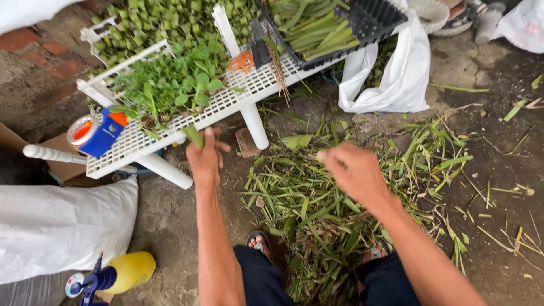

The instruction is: Folding and wrapping long green leaves into small rectangular bundles and securing them by tucking the ends.

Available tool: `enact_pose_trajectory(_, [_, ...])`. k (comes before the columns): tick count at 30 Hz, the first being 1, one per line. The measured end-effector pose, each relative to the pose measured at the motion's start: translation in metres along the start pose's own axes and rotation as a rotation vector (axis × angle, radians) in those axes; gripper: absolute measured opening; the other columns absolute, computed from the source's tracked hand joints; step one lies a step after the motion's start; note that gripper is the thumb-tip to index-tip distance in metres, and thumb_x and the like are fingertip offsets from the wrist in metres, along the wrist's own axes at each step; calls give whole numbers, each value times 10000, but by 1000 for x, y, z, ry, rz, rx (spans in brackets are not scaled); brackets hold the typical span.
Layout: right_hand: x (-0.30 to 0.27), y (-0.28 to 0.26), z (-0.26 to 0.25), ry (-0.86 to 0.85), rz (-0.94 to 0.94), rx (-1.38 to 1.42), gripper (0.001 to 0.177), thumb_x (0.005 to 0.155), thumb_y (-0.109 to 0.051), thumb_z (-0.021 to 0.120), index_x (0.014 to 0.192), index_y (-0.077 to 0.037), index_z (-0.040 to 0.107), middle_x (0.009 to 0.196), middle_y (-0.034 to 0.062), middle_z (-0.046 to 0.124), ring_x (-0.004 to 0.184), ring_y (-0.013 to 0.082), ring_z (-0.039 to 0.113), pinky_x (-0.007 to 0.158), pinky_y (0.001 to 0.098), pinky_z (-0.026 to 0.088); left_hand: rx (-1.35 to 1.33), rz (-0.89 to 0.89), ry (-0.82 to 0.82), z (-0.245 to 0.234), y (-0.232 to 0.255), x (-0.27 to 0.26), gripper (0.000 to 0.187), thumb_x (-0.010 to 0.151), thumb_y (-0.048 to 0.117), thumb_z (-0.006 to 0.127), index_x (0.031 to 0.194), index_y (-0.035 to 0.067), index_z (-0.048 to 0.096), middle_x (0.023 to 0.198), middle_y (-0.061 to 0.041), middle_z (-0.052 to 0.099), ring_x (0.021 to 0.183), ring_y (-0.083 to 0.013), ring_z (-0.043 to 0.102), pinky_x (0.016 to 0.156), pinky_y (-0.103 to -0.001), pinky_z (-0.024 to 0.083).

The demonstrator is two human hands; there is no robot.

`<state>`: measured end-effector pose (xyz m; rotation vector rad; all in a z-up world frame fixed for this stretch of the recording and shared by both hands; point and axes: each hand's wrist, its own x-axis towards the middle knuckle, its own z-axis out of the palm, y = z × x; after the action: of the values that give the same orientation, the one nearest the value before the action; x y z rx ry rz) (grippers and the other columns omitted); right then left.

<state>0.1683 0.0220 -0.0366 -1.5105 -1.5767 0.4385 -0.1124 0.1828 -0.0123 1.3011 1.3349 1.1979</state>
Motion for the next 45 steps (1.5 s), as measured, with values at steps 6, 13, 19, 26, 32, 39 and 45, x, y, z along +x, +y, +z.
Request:
enact_pose_trajectory(6, [96, 52, -3, 165, 289, -164, 340, 1080, -264, 594, 1195, 18, 745, 1068, 241, 722, 945, 370, 725, 780, 497, 541, 195, 218, 5, 8, 23, -58, 250, 1102, 74, 463, 1036, 9, 695, 631, -101, 672, 449, -118, 561, 499, -204, 459])
enact_pose_trajectory(13, [166, 64, 27, 61, 258, -211, 452, 1109, -336, 597, 1277, 69, 705, 1101, 306, 711, 1073, 479, 679, 869, 561, 559, 253, 142, -209, 34, 67, -104, 227, 1052, 106, 567, 1114, -46, 725, 645, -135, 714, 445, -159, 583, 464, -261, 482])
enact_pose_trajectory(19, [186, 103, 51, 13, 265, -146, 275, 1002, -156, 711, 1208, 18, 765, 915, 288, 736, 851, 436, 725, 705, 508, 589, 220, 194, -255, 41, 62, -100, 330, 1063, 184, 540, 1129, -100, 694, 623, -124, 725, 473, -209, 635, 488, -326, 483])
enact_pose_trajectory(26, [114, 36, 13, -6, 644, 90, 232, 954, -219, 667, 1122, -89, 760, 750, 98, 736, 640, 156, 700, 630, 277, 592, 188, 117, -303, 40, 58, -119, 332, 1058, 171, 556, 1152, -122, 680, 624, -143, 718, 426, -171, 558, 472, -323, 471])
enact_pose_trajectory(32, [23, -72, -17, -158, 538, 241, 296, 1041, -105, 586, 1266, 60, 684, 931, 211, 707, 815, 253, 717, 785, 352, 599, 20, 161, -335, 35, 44, -122, 212, 1029, 122, 618, 1094, -40, 738, 675, -159, 722, 444, -85, 471, 466, -287, 389])
enact_pose_trajectory(39, [-40, -99, -11, -205, 290, 343, 262, 937, -7, 672, 1181, 23, 763, 813, 202, 771, 673, 192, 699, 660, 325, 555, -248, 136, -292, 43, 38, -132, 240, 1023, 112, 649, 1211, -29, 697, 1024, -246, 734, 952, -334, 723, 847, -536, 550])
enact_pose_trajectory(45, [-53, -109, -23, -154, 187, 307, 229, 927, -22, 706, 1141, -5, 783, 756, 184, 774, 617, 181, 666, 624, 308, 528, -367, 78, -199, 52, 40, -141, 238, 947, 57, 718, 1171, -18, 689, 860, -154, 756, 396, -56, 516, 428, -227, 465])
